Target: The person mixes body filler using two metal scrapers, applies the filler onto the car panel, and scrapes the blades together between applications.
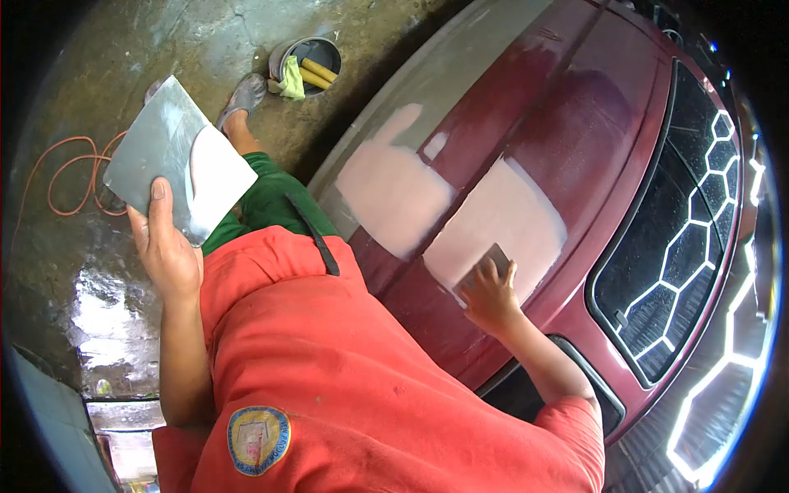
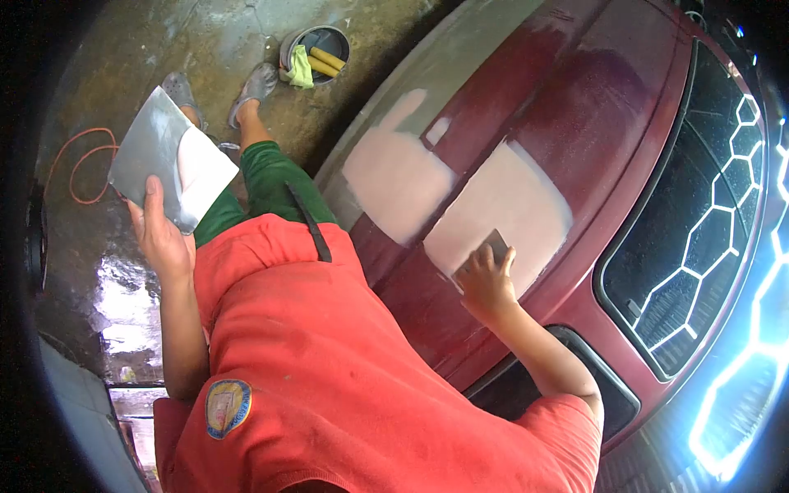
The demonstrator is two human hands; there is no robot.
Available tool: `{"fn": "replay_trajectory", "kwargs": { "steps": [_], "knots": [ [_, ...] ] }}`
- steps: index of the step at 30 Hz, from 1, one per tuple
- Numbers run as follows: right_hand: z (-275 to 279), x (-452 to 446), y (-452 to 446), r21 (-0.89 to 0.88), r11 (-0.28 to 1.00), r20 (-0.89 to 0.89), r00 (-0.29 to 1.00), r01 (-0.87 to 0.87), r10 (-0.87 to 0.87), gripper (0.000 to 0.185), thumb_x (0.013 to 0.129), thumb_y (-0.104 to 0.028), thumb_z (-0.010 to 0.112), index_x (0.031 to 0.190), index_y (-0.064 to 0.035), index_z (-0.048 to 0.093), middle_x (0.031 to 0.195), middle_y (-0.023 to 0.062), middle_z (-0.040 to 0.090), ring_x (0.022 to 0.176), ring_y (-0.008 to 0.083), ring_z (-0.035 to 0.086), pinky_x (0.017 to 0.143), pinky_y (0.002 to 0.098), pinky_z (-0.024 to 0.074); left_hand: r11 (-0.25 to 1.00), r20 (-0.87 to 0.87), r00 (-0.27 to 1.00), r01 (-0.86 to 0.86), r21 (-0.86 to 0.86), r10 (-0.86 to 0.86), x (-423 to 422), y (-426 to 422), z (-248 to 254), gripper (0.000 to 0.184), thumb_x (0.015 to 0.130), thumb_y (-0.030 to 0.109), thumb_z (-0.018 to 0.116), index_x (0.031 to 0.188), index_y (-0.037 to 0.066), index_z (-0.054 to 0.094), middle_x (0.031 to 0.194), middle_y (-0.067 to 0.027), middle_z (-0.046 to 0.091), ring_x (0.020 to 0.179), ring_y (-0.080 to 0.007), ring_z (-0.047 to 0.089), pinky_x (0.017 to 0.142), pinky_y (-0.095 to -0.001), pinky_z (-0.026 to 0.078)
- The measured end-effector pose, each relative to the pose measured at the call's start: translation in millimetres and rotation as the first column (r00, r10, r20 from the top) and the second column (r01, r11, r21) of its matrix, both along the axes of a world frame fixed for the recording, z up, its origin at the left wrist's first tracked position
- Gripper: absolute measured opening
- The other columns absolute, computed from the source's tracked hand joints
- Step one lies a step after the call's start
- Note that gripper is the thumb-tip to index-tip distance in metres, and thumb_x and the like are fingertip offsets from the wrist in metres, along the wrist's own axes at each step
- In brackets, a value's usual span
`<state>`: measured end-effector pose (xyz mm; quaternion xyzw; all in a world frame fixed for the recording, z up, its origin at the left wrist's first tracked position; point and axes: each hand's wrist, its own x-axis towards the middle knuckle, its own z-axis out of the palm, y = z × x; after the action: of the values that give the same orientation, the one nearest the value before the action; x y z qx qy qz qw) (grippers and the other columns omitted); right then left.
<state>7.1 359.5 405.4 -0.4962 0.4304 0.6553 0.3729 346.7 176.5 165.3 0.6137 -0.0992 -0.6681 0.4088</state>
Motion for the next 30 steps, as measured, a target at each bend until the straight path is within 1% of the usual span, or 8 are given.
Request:
{"fn": "replay_trajectory", "kwargs": {
  "steps": [3, 7, 12, 18, 19, 22, 25, 30],
  "knots": [
    [-39, 5, 11, -0.001, 1.0, 0.045, 0.999, -0.018, 0.018, 0.047, 0.081, -0.04, 0.069, 0.126, -0.0277, 0.065, 0.139, 0.0126, 0.049, 0.134, 0.0366, 0.037, 0.102, 0.0789, 0.0237, 0.999, 0.014, 1.0, 0.013, -0.033, -0.013, 11, 2, -10, 0.047, 0.102, 0.018, 0.056, 0.14, -0.006, 0.041, 0.139, -0.017, 0.05, 0.125, -0.0228, 0.052, 0.105, -0.0356, 0.042],
    [-80, 3, 36, 0.011, 0.997, 0.035, 0.996, -0.078, 0.078, 0.049, 0.084, -0.041, 0.067, 0.131, -0.0298, 0.061, 0.145, 0.0131, 0.044, 0.137, 0.0374, 0.034, 0.103, 0.0805, 0.0211, 1.0, 0.032, 0.999, -0.006, 0.003, 0.006, 14, -3, -8, 0.049, 0.102, 0.019, 0.056, 0.141, -0.006, 0.04, 0.14, -0.0174, 0.049, 0.125, -0.023, 0.052, 0.105, -0.0356, 0.041],
    [-101, 1, 46, 0.015, 0.991, 0.035, 0.991, -0.129, 0.129, 0.047, 0.085, -0.041, 0.066, 0.131, -0.0288, 0.062, 0.144, 0.0136, 0.045, 0.138, 0.0376, 0.034, 0.103, 0.0803, 0.0216, 0.998, 0.054, 0.996, 0.064, 0.02, -0.065, 17, -4, -6, 0.051, 0.101, 0.021, 0.057, 0.143, -0.001, 0.038, 0.14, -0.0147, 0.049, 0.128, -0.0248, 0.05, 0.107, -0.0392, 0.042],
    [-112, 2, 48, 0.059, 0.993, 0.016, 0.994, -0.106, 0.105, 0.041, 0.088, -0.038, 0.062, 0.127, -0.0266, 0.065, 0.141, 0.0139, 0.047, 0.136, 0.0391, 0.035, 0.101, 0.081, 0.0213, 0.999, 0.036, 0.999, 0.034, 0.024, -0.035, 15, -3, -4, 0.051, 0.102, 0.018, 0.056, 0.143, -0.006, 0.038, 0.141, -0.0173, 0.049, 0.126, -0.023, 0.051, 0.105, -0.0355, 0.042],
    [-112, 2, 50, 0.063, 0.993, 0.008, 0.995, -0.103, 0.103, 0.04, 0.089, -0.038, 0.061, 0.127, -0.0265, 0.065, 0.141, 0.0139, 0.047, 0.136, 0.0396, 0.035, 0.101, 0.0811, 0.0212, 0.999, 0.043, 0.998, 0.034, 0.028, -0.035, 16, -1, -6, 0.05, 0.102, 0.019, 0.056, 0.143, -0.004, 0.039, 0.141, -0.0165, 0.049, 0.126, -0.0237, 0.051, 0.105, -0.0365, 0.042],
    [-103, 2, 53, 0.116, 0.989, -0.052, 0.993, -0.095, 0.102, 0.041, 0.088, -0.038, 0.063, 0.127, -0.0263, 0.065, 0.14, 0.0136, 0.048, 0.135, 0.0404, 0.036, 0.1, 0.0811, 0.0222, 0.999, 0.045, 0.998, 0.041, 0.029, -0.042, 24, 1, -11, 0.05, 0.101, 0.02, 0.057, 0.143, -0.001, 0.039, 0.141, -0.015, 0.048, 0.128, -0.0249, 0.05, 0.107, -0.0387, 0.042],
    [-65, 4, 25, 0.181, 0.984, -0.057, 0.998, 0.004, 0.006, 0.035, 0.096, -0.033, 0.05, 0.122, -0.0191, 0.069, 0.137, 0.0143, 0.05, 0.133, 0.0397, 0.037, 0.1, 0.0808, 0.0229, 0.999, -0.002, 0.999, 0.041, 0.005, -0.041, 26, -4, -9, 0.05, 0.102, 0.019, 0.056, 0.144, -0.002, 0.038, 0.141, -0.0156, 0.048, 0.128, -0.0238, 0.05, 0.106, -0.0375, 0.042],
    [17, 2, 3, 0.193, 0.981, -0.082, 0.997, 0.01, 0.007, 0.032, 0.091, -0.036, 0.057, 0.118, -0.0229, 0.07, 0.128, 0.011, 0.053, 0.129, 0.0374, 0.04, 0.097, 0.0805, 0.0263, 1.0, -0.075, 0.997, 0.024, -0.006, -0.024, 17, -11, -3, 0.049, 0.102, 0.018, 0.055, 0.141, -0.007, 0.04, 0.139, -0.0165, 0.049, 0.125, -0.0219, 0.051, 0.105, -0.0349, 0.042]
  ]
}}
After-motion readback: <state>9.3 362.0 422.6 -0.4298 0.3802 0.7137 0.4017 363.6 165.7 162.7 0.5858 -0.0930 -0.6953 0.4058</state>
